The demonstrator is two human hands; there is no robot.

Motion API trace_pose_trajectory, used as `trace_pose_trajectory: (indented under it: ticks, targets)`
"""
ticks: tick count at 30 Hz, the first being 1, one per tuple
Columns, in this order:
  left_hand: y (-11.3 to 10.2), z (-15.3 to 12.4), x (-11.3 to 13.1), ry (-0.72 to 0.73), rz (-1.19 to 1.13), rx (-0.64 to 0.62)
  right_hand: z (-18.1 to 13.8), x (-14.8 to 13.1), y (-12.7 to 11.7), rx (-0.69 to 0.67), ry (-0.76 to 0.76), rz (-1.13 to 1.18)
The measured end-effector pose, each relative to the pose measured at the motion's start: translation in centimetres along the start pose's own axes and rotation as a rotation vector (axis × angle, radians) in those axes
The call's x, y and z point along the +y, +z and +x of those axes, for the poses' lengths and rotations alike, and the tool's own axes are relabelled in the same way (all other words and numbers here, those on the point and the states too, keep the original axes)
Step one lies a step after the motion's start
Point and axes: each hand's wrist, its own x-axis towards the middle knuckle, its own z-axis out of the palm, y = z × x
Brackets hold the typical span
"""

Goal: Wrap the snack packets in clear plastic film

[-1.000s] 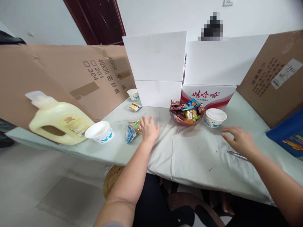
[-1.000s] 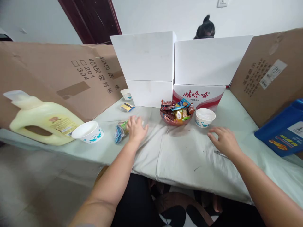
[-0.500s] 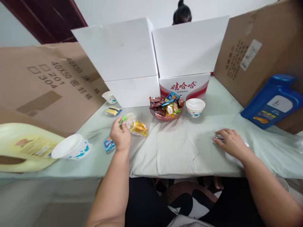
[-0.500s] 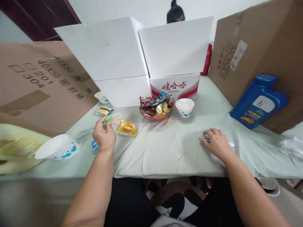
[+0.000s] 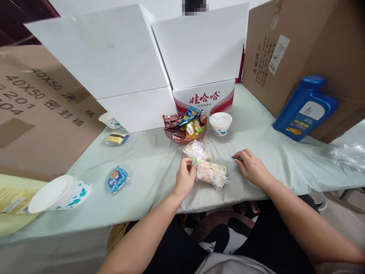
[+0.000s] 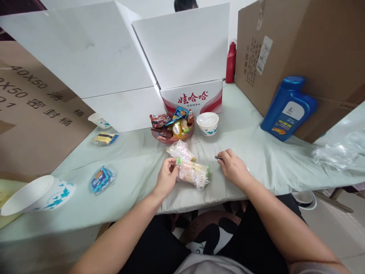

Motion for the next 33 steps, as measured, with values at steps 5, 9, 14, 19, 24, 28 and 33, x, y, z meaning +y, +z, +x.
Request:
trace_pose_trajectory:
  ticks: [5, 9, 14, 19, 24, 28, 33]
  targets:
    - [-2.6, 2.1, 1.7, 0.551, 0.463, -0.093, -1.0, -3.1, -0.7, 0.127, -0.110, 0.245]
    - [-3.8, 3.2, 1.7, 0.555, 0.655, -0.400, -1.3, -4.2, -0.5, 0.038, -0.166, 0.340]
    - [-7.0, 3.0, 1.0, 0.162, 0.953, -0.180, -1.3, -4.0, 0.4, -0.063, -0.161, 0.323]
    - [-9.4, 3.2, 1.6, 0.030, 1.073, 0.076, -1.1, -3.5, 1.0, -0.072, -0.145, 0.281]
    - [-6.0, 1.5, 2.2, 0.339, 0.519, -0.400, -1.0, -3.6, 1.0, -0.047, -0.169, 0.280]
    - [-2.0, -1.1, 2.6, 0.485, 0.386, -0.431, -1.1, -4.9, 1.3, 0.089, -0.310, 0.261]
    - [-0.3, -2.6, 3.3, 0.526, 0.423, -0.350, -1.1, -6.2, 1.6, 0.022, -0.400, -0.018]
